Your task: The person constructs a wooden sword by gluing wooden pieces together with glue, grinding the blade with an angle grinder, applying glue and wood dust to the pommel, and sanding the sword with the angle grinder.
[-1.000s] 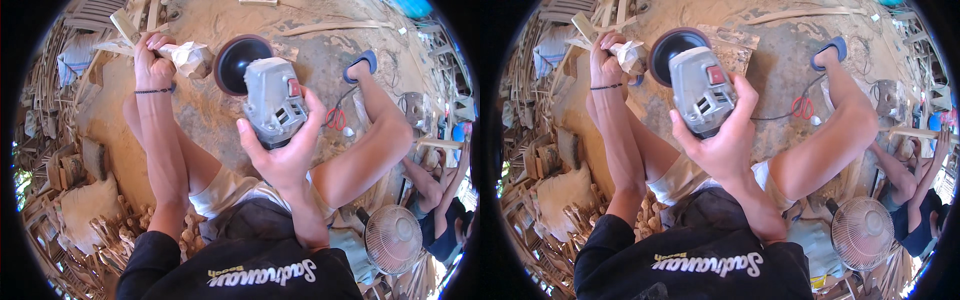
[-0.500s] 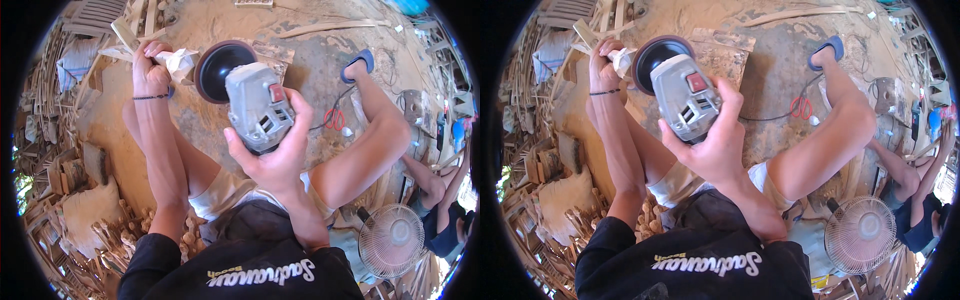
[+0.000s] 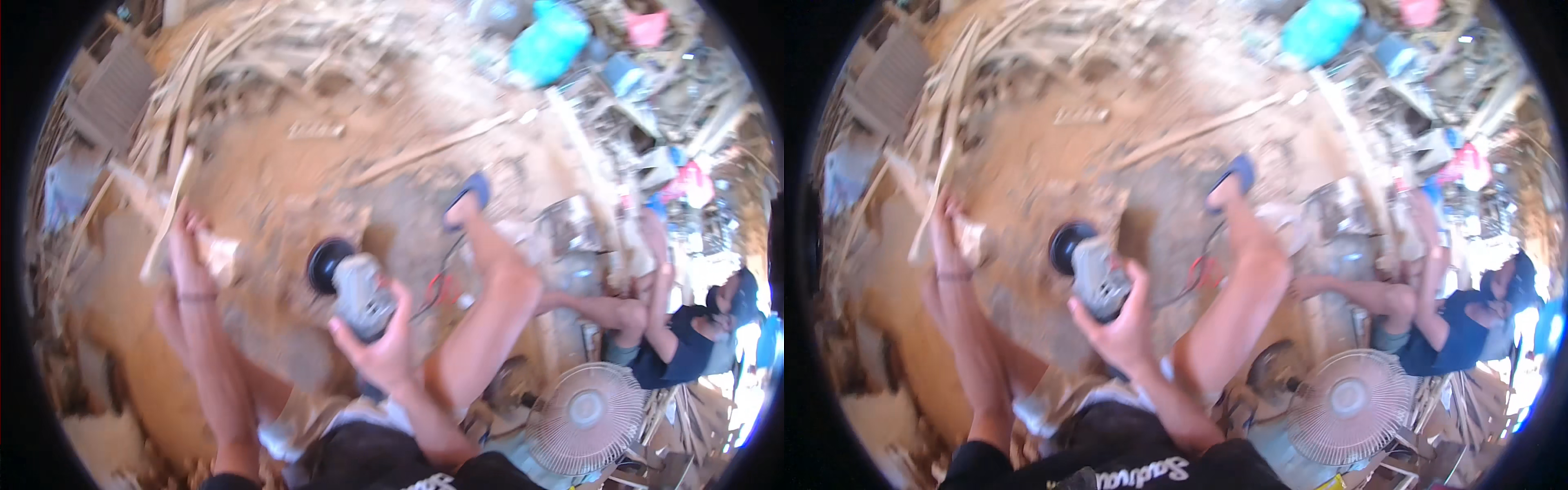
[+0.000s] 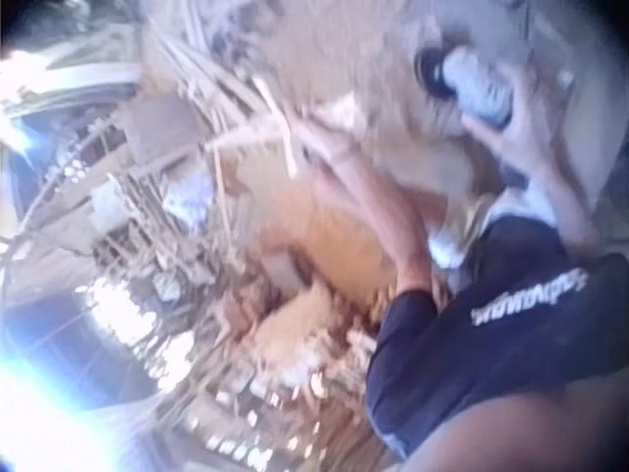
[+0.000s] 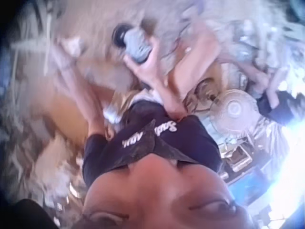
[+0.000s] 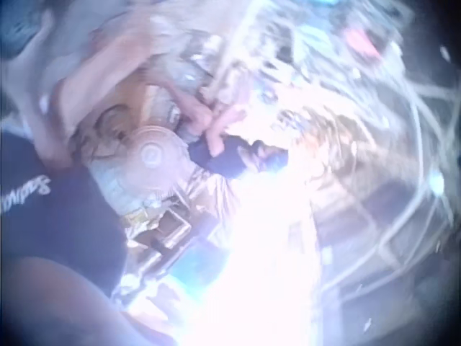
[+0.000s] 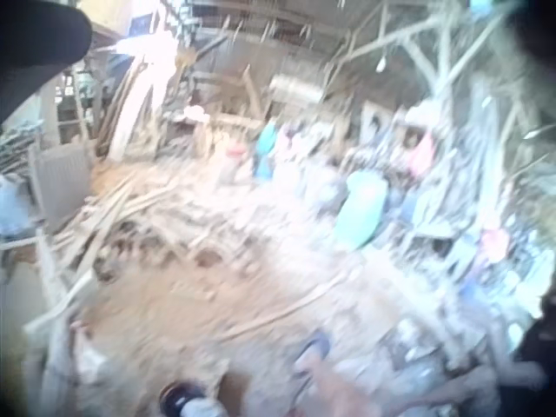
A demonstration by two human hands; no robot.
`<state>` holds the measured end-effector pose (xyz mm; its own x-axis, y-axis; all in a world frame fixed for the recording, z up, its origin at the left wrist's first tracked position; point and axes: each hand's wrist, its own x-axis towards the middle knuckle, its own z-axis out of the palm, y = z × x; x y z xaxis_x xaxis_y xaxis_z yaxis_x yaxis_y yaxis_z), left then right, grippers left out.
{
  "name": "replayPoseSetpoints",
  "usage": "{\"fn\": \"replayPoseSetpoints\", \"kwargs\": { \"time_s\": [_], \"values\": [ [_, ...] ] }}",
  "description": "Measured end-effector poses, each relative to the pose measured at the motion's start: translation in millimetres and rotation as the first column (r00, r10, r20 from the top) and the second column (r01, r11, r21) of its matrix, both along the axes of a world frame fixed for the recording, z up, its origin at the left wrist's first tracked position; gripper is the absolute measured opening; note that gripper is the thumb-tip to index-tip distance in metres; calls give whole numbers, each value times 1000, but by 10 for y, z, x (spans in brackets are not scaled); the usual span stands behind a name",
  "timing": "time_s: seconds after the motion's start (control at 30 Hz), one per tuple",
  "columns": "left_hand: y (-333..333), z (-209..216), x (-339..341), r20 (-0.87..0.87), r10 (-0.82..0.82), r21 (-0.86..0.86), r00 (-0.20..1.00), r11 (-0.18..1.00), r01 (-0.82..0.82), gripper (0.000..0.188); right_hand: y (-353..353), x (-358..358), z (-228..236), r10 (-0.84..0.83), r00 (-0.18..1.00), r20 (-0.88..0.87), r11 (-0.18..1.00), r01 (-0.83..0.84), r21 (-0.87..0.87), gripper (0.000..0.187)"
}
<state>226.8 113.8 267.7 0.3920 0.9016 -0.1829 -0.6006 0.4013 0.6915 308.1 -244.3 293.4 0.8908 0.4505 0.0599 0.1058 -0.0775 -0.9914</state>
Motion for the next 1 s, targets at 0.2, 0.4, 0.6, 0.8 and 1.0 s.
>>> {"fn": "replayPoseSetpoints", "kwargs": {
  "time_s": [0.2, 0.4, 0.6, 0.8, 1.0],
  "values": [
    [404, -228, -132, 51, -79, -236, 996, 968, 89, 21, -3, 63, 148, -12, 990, 141, 997, 22, -69, 88],
    [147, -357, 23, 176, -197, -244, 964, 941, 237, 23, -100, -25, 185, 3, 1000, -4, 1000, -3, -24, 86],
    [-154, 182, 52, 44, 10, -398, 999, 917, 9, 15, -107, -62, 300, 72, 997, 6, 997, -72, -3, 83],
    [-271, 319, 60, -115, -3, -329, 993, 944, -36, 12, 53, -188, 556, 144, 976, 162, 989, -136, -59, 88],
    [-439, 405, 155, -228, 26, -231, 973, 970, -80, 14, 239, -258, 739, 231, 954, 192, 973, -221, -71, 88]
  ]
}}
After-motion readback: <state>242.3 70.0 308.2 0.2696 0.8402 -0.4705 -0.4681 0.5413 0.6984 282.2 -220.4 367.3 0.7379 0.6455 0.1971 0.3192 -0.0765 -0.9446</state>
